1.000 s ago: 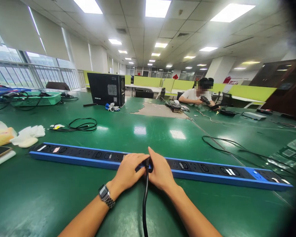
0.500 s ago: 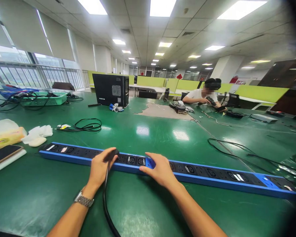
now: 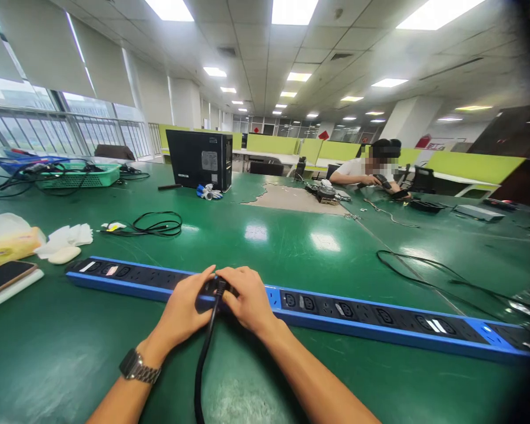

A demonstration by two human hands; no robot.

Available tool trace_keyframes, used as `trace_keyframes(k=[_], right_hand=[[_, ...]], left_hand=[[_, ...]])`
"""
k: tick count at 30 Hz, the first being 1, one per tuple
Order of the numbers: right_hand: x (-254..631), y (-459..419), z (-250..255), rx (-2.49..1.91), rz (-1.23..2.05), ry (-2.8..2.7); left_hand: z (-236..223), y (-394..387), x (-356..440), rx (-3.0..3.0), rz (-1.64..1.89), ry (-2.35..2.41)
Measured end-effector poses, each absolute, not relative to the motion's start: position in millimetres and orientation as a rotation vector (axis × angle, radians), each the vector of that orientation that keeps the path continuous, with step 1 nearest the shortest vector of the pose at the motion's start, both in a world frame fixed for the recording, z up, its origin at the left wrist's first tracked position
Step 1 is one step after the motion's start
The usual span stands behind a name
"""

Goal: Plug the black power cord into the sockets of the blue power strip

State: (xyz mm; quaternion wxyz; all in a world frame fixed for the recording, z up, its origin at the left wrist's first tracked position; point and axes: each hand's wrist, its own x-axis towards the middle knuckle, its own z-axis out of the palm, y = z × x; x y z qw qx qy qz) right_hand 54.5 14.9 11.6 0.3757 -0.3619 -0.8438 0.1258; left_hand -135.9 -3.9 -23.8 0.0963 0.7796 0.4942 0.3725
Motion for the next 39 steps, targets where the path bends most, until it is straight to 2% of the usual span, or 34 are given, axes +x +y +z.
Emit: trace_keyframes(k=[3,9,15,23,29,33,36,39], right_hand=[[93,6,10,-0.951,0.254,-2.037],[164,-3,-17,-1.191,0.36,-1.979],[158,1,-18,-1.211,0.293,-2.038],[157,-5,-14,-1.233,0.451,-2.036],[150,-12,-15,-1.279,0.303,-2.148],[157,-13,-20,-1.464,0.156,-2.073],[163,-13,-23,-1.557,0.116,-2.139],[165,-13,-23,-1.578,0.104,-2.212]], left_hand=[[-24,-3,-132,2.299,1.1,1.538],[-24,-6,-107,2.324,1.182,1.537],[-24,-14,-73,2.439,1.155,1.293],[-17,-9,-56,2.412,1.084,1.226],[-8,-7,-35,2.506,0.972,1.039],[-11,2,-26,2.563,0.91,0.976],[-12,8,-17,2.547,1.107,0.941],[-1,9,-19,2.361,1.562,0.886]])
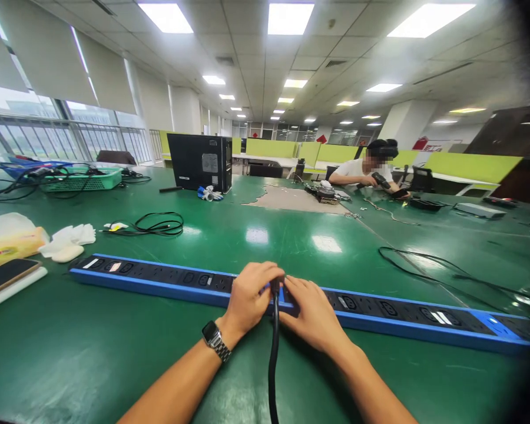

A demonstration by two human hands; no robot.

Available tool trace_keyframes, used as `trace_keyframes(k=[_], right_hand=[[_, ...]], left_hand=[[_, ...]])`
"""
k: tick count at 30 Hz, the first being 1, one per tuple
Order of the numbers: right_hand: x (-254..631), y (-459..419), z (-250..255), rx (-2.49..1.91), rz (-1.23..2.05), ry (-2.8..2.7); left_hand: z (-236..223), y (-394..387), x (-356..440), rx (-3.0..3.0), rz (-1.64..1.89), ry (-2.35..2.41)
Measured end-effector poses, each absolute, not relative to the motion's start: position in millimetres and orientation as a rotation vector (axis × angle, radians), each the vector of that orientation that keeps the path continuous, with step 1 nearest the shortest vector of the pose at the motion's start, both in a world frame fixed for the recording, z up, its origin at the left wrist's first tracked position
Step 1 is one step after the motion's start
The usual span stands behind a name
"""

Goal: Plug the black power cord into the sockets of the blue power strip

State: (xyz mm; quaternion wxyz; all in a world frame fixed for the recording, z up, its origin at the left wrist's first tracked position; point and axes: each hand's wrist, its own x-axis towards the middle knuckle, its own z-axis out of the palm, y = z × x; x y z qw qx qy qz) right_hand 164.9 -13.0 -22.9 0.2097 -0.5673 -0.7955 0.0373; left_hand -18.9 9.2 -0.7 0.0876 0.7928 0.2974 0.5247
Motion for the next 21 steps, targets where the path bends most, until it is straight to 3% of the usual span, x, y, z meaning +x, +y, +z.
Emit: trace_keyframes(k=[4,11,21], right_hand=[[163,-14,-20,-1.594,0.087,-2.185],[159,-15,-21,-1.567,0.063,-2.144],[149,-15,-9,-1.581,0.23,-2.137]], left_hand=[[17,7,-63,2.192,1.797,1.092],[-9,3,-133,2.283,1.272,1.444],[-8,12,-129,2.438,1.028,1.319]])
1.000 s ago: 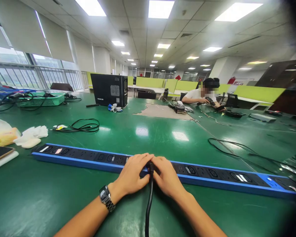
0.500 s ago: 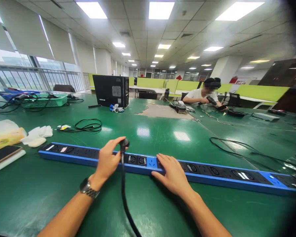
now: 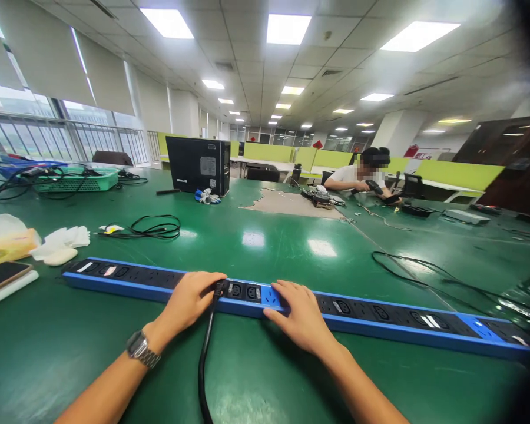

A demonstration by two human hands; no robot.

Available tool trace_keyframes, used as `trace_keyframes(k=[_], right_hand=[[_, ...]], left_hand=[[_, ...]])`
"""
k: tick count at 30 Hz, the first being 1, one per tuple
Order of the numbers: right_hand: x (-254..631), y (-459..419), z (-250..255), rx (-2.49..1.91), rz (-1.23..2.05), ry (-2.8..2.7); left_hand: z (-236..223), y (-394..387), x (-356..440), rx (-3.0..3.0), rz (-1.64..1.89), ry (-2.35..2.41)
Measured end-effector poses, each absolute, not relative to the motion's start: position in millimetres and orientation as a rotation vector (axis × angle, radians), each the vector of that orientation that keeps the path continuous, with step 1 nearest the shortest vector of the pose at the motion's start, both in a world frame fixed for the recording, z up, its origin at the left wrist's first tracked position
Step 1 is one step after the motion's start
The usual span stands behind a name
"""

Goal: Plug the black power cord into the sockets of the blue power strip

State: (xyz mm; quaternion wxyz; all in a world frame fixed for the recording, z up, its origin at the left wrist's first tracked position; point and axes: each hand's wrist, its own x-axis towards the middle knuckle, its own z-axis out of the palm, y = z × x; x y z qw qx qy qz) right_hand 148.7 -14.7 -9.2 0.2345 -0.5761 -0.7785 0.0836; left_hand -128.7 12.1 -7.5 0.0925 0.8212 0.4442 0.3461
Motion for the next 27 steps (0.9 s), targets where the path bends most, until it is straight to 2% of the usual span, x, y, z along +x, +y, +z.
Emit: trace_keyframes(k=[4,11,18,22,27], right_hand=[[108,-6,3,-1.433,0.342,-2.206],[32,15,11,-1.264,0.356,-2.178],[124,11,22,-1.139,0.088,-1.693],[163,5,-3,-1.301,0.163,-1.852],[156,-2,-14,-1.41,0.165,-2.023]], left_hand=[[-17,8,-131,2.422,1.032,1.387],[-19,4,-134,2.441,1.021,1.405],[-22,5,-130,2.423,1.06,1.525],[-19,4,-124,2.356,1.094,1.575],[-20,4,-127,2.299,1.108,1.529]])
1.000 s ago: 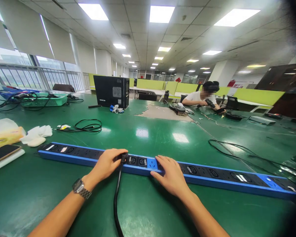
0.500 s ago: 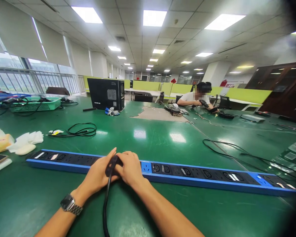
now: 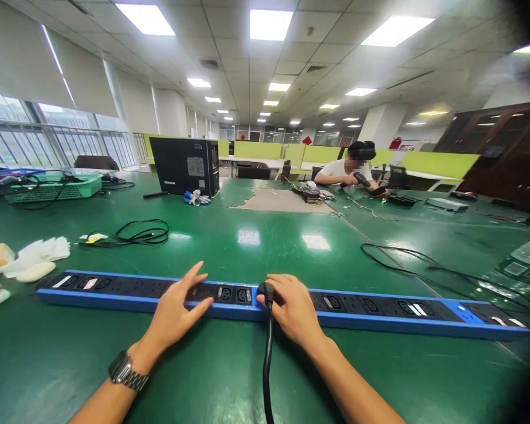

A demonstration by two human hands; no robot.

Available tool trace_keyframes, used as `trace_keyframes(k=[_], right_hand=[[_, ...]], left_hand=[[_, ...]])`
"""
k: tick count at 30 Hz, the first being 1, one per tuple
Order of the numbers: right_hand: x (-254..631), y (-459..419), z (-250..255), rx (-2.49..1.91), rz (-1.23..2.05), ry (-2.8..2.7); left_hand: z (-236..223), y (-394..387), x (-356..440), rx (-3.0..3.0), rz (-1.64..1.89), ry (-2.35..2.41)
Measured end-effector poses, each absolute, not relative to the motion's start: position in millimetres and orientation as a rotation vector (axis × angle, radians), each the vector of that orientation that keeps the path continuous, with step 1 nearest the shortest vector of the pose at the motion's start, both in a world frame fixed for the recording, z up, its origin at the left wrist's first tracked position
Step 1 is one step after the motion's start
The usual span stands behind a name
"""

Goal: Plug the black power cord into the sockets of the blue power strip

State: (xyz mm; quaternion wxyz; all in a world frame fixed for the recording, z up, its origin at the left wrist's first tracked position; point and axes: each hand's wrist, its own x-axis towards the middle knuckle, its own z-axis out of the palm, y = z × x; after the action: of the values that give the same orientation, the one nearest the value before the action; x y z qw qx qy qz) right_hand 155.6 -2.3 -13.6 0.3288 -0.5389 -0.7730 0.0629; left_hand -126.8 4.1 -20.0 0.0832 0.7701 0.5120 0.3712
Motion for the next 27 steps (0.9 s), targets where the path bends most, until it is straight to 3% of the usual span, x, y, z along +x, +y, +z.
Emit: trace_keyframes(k=[6,12,16,21,27], right_hand=[[150,-6,-1,-1.411,0.233,-2.173],[150,-9,-11,-1.532,0.066,-2.176],[149,-9,-12,-1.562,0.075,-2.171],[152,-9,-13,-1.614,0.102,-2.152],[152,-8,-15,-1.615,0.104,-2.176]], left_hand=[[-15,-4,-107,2.429,1.166,1.284],[-9,1,-32,2.535,0.995,1.036],[-3,4,-4,2.429,1.248,1.072],[17,0,-49,2.283,1.584,1.206],[-2,8,-135,2.144,1.355,1.429]])
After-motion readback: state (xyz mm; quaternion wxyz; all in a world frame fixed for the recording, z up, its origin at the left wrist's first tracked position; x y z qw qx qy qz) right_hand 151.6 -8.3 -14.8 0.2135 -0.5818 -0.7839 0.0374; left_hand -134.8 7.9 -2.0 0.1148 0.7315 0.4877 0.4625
